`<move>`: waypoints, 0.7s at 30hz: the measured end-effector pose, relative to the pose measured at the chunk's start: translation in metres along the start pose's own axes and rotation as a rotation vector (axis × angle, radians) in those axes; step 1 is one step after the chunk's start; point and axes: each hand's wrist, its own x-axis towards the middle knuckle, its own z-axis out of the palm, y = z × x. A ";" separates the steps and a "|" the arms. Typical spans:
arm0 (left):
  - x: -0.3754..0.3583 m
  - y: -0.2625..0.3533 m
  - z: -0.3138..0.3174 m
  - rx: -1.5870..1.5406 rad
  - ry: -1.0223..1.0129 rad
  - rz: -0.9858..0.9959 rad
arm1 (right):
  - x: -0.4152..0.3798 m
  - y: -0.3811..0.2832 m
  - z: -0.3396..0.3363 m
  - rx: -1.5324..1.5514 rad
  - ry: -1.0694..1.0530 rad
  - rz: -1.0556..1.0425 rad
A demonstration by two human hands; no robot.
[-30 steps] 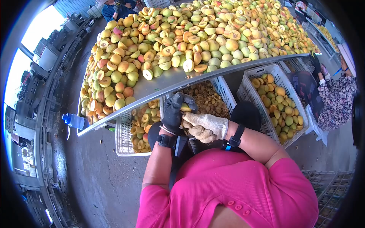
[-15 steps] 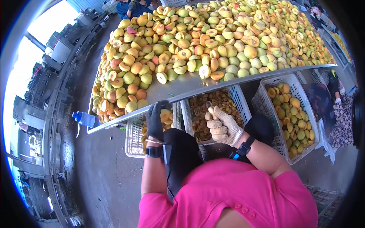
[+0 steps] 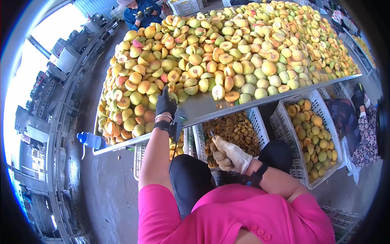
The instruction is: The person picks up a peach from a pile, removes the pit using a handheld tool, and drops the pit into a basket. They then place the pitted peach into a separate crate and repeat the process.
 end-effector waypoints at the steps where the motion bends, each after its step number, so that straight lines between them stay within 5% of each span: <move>1: -0.001 0.005 -0.002 0.061 -0.022 0.007 | 0.000 0.001 0.000 -0.018 0.005 0.002; 6: -0.018 0.012 -0.018 0.067 -0.150 -0.008 | 0.001 0.001 0.004 -0.121 0.036 0.001; 9: -0.037 0.029 -0.030 -0.207 -0.329 -0.158 | 0.000 0.002 0.003 -0.142 0.079 -0.027; 14: -0.081 0.049 -0.028 -1.439 -0.275 -0.234 | -0.009 0.002 0.001 -0.292 0.170 -0.147; 16: -0.104 0.064 -0.025 -1.711 -0.233 -0.188 | -0.003 0.009 -0.006 -0.531 0.274 -0.328; 19: -0.136 0.089 -0.028 -2.068 -0.240 -0.224 | -0.014 0.007 0.007 -0.573 0.232 -0.326; 20: -0.147 0.094 -0.024 -1.674 -0.102 -0.045 | -0.013 0.009 0.009 -0.650 0.285 -0.374; 21: -0.154 0.098 -0.020 -1.612 -0.064 -0.030 | -0.014 0.010 0.012 -0.770 0.327 -0.447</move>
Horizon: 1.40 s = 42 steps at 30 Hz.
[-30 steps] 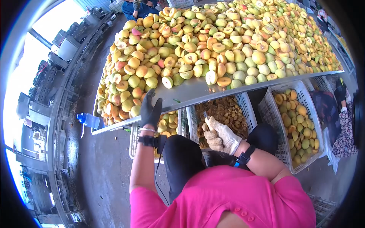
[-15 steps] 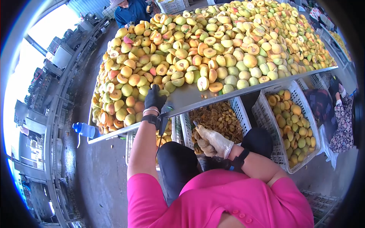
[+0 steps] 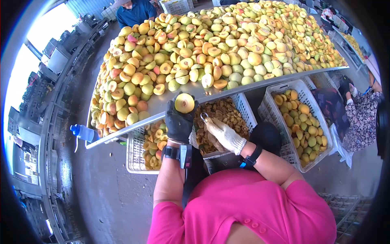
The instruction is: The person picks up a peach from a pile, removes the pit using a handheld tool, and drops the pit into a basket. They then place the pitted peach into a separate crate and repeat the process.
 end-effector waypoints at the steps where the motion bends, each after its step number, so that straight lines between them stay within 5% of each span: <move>1: -0.007 -0.004 0.003 0.063 0.017 0.031 | -0.001 -0.003 0.002 -0.117 0.043 -0.077; 3: -0.014 -0.009 0.006 -0.494 0.119 -0.202 | -0.001 -0.005 0.002 -0.312 0.080 -0.137; 7: -0.037 -0.014 0.017 0.490 -0.011 0.254 | 0.002 -0.010 0.000 -0.415 0.074 -0.225; 17: -0.049 -0.026 0.019 0.372 -0.035 0.207 | 0.002 -0.015 0.003 -0.539 0.081 -0.187; 20: -0.053 -0.029 0.024 0.224 0.036 0.137 | 0.011 0.010 -0.004 -0.998 0.085 -0.794; 23: -0.062 -0.022 0.031 0.183 0.092 0.168 | 0.005 0.004 0.001 -0.741 -0.004 -0.455; 24: -0.062 -0.024 0.033 -0.092 0.118 0.064 | 0.006 0.011 0.000 -0.864 0.030 -0.590; 26: -0.059 -0.024 0.035 0.015 0.138 0.198 | 0.009 0.023 -0.003 -1.112 0.098 -0.865; 29: -0.057 -0.020 0.032 0.862 0.120 0.622 | 0.004 0.021 0.001 -1.006 0.108 -0.954; 32: -0.058 -0.015 0.028 0.769 0.114 0.391 | -0.001 0.016 0.003 -0.872 0.011 -0.713; 34: -0.056 -0.016 0.028 0.295 0.079 0.076 | -0.004 0.008 0.007 -0.675 -0.034 -0.399; 36: -0.054 -0.019 0.027 0.071 0.128 -0.013 | -0.013 -0.007 0.011 -0.491 -0.070 -0.154; 38: -0.056 -0.018 0.031 0.146 0.193 0.055 | -0.021 -0.016 0.014 -0.412 -0.095 -0.119; 42: -0.064 -0.012 0.036 0.844 0.192 0.418 | -0.015 0.001 0.011 -0.386 -0.119 -0.249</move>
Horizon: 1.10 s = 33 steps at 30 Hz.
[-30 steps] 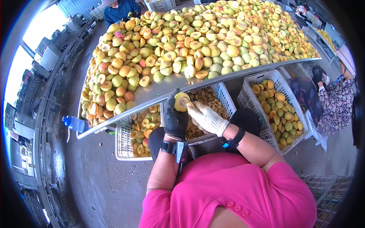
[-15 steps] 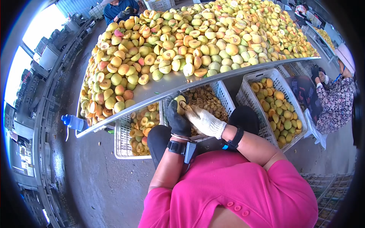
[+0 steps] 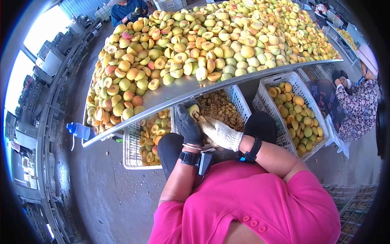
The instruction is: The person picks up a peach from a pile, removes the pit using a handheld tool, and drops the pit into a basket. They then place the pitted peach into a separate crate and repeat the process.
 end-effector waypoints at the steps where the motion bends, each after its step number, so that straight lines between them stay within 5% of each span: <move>1: 0.001 0.001 -0.003 -0.051 -0.054 -0.032 | -0.002 -0.002 -0.001 0.046 0.003 0.077; 4: -0.003 -0.025 0.007 -0.433 -0.042 -0.242 | -0.008 -0.025 -0.005 0.220 -0.031 0.251; 6: -0.003 -0.022 0.008 -0.553 -0.003 -0.302 | -0.004 -0.010 -0.001 -0.003 0.075 -0.062; 7: -0.001 0.003 0.002 -0.509 0.000 -0.272 | 0.005 0.025 0.006 -0.292 0.199 -0.423; 9: -0.002 0.012 0.002 -0.431 0.011 -0.231 | 0.007 0.030 0.008 -0.431 0.256 -0.610; 13: -0.003 0.001 0.002 -0.522 -0.056 -0.308 | -0.008 -0.010 -0.002 0.173 -0.013 0.085; 17: -0.001 -0.003 -0.002 -0.644 -0.096 -0.366 | -0.018 -0.038 -0.010 0.426 -0.135 0.384; 19: 0.006 -0.007 -0.009 0.019 0.060 0.223 | -0.016 -0.033 -0.010 0.454 -0.159 0.306; 21: 0.008 -0.003 -0.014 0.051 -0.020 0.251 | -0.017 -0.028 -0.011 0.502 -0.213 0.296; 24: 0.015 0.010 -0.020 -0.626 -0.318 -0.355 | -0.015 -0.029 -0.014 0.576 -0.298 0.370; 26: 0.018 0.016 -0.020 -0.769 -0.317 -0.511 | -0.018 -0.029 -0.010 0.565 -0.287 0.280; 33: 0.022 0.022 -0.032 -0.707 -0.508 -0.536 | -0.026 -0.036 -0.011 0.799 -0.364 0.529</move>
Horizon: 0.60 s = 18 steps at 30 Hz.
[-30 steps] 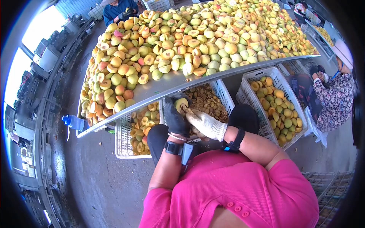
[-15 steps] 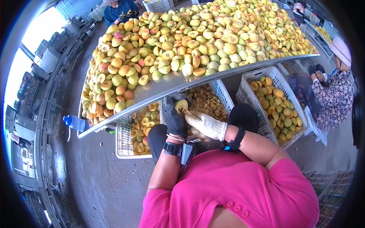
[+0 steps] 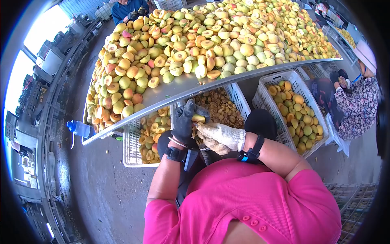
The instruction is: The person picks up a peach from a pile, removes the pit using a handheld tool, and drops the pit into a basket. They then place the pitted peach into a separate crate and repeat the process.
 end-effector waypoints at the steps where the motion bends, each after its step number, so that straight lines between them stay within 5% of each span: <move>1: -0.001 0.002 -0.003 0.106 -0.007 0.011 | 0.000 0.000 0.000 -0.008 -0.005 -0.015; 4: -0.001 -0.001 -0.005 0.289 0.013 0.190 | 0.002 0.001 0.002 -0.053 -0.008 -0.040; 9: 0.005 -0.016 -0.003 -0.483 0.132 -0.081 | 0.006 0.001 -0.004 -0.008 -0.033 0.002; 11: 0.001 -0.016 0.000 -0.523 0.103 -0.063 | 0.008 0.001 -0.008 0.018 -0.051 0.020; 14: -0.003 -0.014 -0.006 -0.046 0.081 0.052 | 0.007 0.000 -0.001 -0.147 0.024 -0.022; 18: -0.006 -0.011 -0.011 0.205 -0.064 0.101 | 0.009 0.008 -0.002 -0.142 0.010 -0.014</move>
